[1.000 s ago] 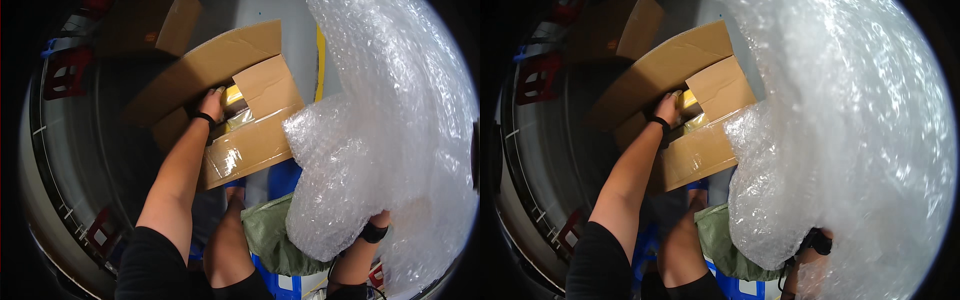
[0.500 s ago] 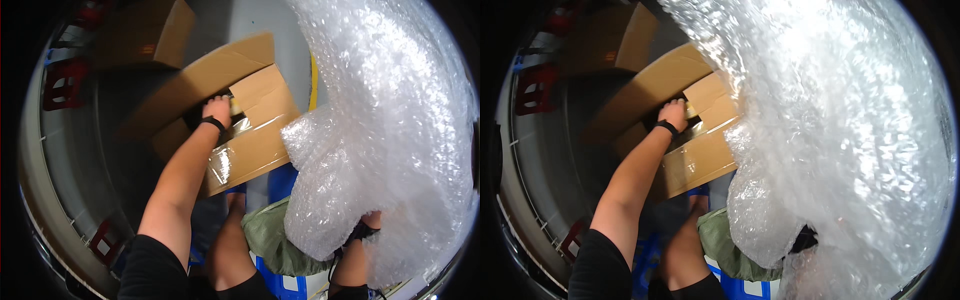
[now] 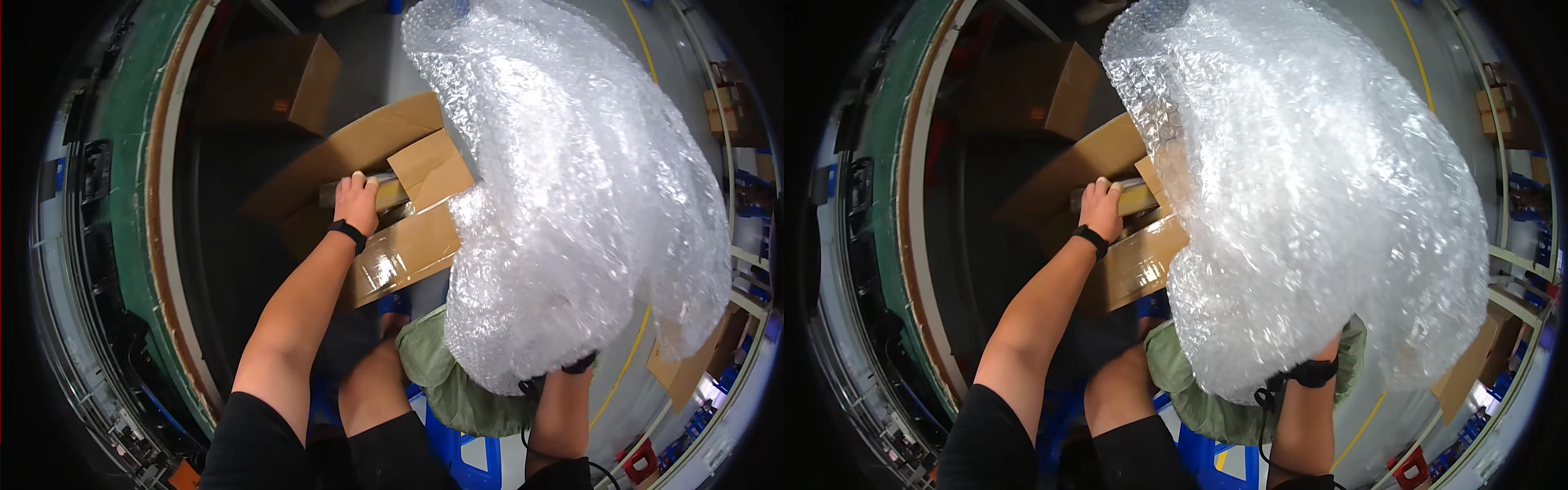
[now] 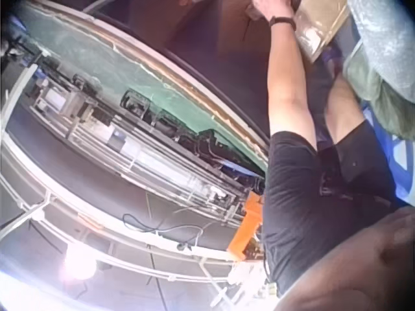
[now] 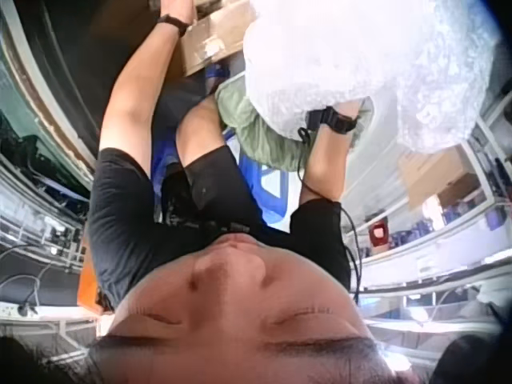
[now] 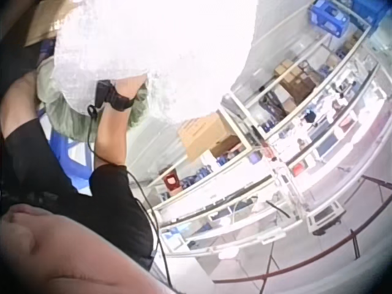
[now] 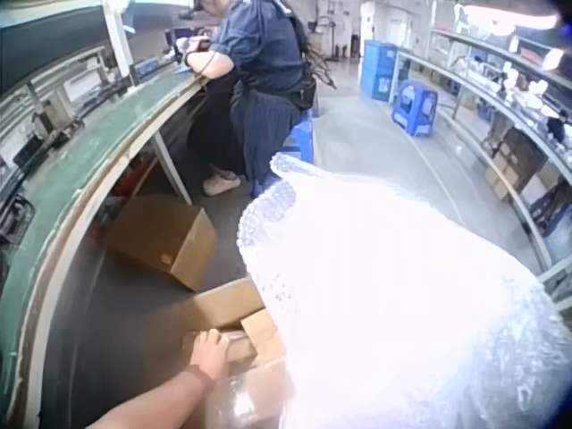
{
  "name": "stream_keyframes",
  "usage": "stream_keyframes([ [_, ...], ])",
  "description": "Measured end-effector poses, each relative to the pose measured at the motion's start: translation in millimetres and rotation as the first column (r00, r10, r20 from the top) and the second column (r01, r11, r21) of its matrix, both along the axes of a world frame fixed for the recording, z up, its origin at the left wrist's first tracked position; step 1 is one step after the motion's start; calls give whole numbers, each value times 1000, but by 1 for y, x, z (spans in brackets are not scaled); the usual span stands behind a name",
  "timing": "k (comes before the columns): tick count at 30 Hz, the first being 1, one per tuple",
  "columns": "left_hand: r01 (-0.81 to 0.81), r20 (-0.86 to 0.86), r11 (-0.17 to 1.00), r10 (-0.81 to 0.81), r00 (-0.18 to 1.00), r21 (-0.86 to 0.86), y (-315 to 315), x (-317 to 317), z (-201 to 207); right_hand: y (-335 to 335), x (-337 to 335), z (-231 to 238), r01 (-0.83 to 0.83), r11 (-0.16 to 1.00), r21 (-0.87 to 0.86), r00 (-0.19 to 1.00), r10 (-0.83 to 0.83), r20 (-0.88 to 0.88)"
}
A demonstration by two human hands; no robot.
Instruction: Assembling electronic components using a pneumatic press jig on a factory production line.
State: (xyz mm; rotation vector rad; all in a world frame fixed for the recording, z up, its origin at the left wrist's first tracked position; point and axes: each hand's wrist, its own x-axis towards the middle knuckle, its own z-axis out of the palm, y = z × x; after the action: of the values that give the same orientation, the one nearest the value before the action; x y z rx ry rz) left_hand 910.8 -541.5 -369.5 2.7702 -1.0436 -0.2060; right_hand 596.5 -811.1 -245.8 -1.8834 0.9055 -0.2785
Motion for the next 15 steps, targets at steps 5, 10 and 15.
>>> stream_keyframes([
  [5,-150,-13,986,149,989,-68,17,-26,59,1,37,26,156,657,738,850,-470,238],
  [10,-440,-8,851,457,889,-286,53,-89,133,7,58,-14,37,990,136,933,-83,350],
  [15,-696,-332,596,614,716,-400,113,-196,212,73,176,-36,-358,761,-541,821,533,206],
])
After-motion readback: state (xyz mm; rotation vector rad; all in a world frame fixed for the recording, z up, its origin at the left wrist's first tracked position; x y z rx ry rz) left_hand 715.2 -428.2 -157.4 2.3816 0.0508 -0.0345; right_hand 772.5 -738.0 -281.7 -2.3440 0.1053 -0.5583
